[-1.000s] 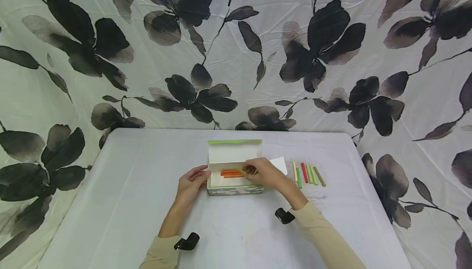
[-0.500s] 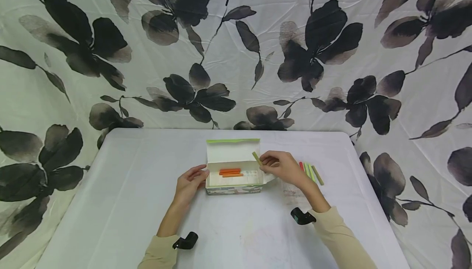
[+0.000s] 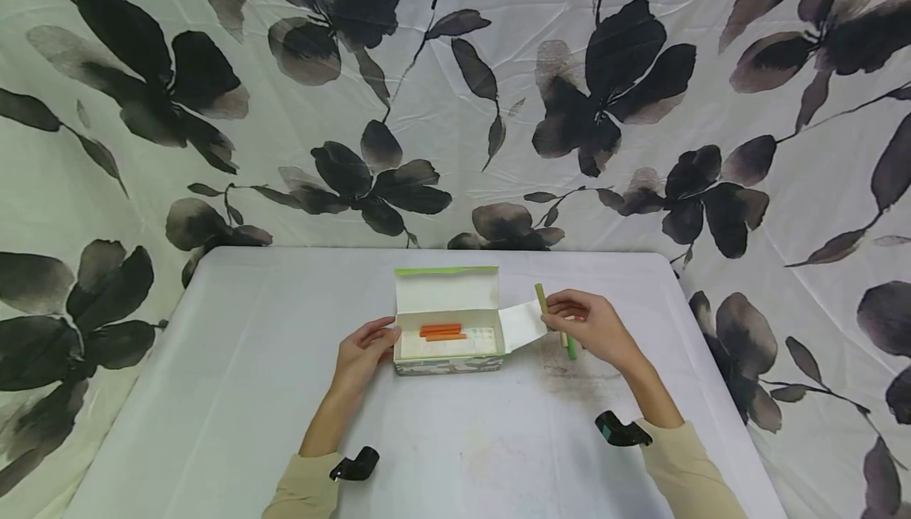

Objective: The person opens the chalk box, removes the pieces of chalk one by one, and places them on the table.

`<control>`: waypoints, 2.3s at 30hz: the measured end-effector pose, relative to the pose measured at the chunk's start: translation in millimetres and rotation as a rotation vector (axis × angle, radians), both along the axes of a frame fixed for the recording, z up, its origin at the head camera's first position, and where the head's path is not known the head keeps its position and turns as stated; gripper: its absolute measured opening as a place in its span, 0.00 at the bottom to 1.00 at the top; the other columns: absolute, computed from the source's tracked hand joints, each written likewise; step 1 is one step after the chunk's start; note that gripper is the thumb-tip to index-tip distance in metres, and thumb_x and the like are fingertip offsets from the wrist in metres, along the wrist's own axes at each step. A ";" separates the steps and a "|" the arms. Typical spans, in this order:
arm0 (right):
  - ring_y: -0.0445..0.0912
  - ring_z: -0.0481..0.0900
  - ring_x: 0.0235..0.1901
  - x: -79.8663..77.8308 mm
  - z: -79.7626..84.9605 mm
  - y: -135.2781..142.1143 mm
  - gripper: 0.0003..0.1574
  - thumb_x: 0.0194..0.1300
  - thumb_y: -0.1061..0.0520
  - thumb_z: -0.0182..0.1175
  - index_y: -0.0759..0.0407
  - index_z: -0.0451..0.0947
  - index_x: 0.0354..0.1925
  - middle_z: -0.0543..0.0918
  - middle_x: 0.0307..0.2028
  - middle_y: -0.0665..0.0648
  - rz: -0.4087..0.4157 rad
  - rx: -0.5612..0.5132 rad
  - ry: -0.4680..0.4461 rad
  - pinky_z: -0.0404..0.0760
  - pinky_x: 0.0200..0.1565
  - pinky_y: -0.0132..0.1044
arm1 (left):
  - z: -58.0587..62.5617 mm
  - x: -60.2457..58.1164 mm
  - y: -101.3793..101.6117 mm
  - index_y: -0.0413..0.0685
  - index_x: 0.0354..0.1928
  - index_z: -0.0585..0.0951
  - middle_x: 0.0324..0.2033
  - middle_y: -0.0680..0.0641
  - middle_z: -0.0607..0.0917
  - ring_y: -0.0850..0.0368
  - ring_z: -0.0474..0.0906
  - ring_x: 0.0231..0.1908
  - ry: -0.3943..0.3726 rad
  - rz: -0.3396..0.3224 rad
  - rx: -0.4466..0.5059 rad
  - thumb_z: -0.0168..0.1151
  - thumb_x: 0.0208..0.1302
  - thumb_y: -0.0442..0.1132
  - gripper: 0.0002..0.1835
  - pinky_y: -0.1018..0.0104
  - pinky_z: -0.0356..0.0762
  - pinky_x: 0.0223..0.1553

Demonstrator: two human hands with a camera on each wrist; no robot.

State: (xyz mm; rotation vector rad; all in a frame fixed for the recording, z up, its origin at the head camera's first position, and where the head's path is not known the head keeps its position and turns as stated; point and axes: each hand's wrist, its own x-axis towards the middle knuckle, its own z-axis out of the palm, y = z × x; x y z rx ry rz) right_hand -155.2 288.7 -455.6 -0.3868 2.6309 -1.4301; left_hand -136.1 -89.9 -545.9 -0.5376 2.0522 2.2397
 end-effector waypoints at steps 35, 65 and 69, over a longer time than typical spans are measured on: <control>0.40 0.85 0.42 66.2 -87.7 45.9 0.27 0.70 0.56 0.68 0.74 0.77 0.58 0.86 0.46 0.63 -0.168 -0.050 -0.281 0.84 0.43 0.32 | 1.9 1.0 -0.2 0.40 0.59 0.83 0.41 0.46 0.85 0.57 0.83 0.37 -0.022 -0.007 0.004 0.74 0.65 0.39 0.22 0.70 0.83 0.37; 0.49 0.84 0.36 49.2 -58.3 15.7 0.10 0.69 0.61 0.68 0.69 0.83 0.43 0.87 0.36 0.59 -0.200 0.273 -0.029 0.80 0.33 0.33 | -1.2 0.4 -1.0 0.39 0.59 0.82 0.41 0.46 0.85 0.51 0.84 0.40 -0.016 -0.008 0.008 0.73 0.65 0.38 0.22 0.70 0.83 0.36; 0.50 0.85 0.36 41.7 -45.2 14.6 0.11 0.70 0.60 0.67 0.68 0.83 0.44 0.87 0.37 0.59 -0.192 0.265 0.035 0.81 0.34 0.33 | -0.8 0.8 -0.8 0.40 0.58 0.83 0.41 0.45 0.85 0.49 0.84 0.41 -0.009 -0.001 -0.001 0.73 0.65 0.38 0.21 0.70 0.83 0.36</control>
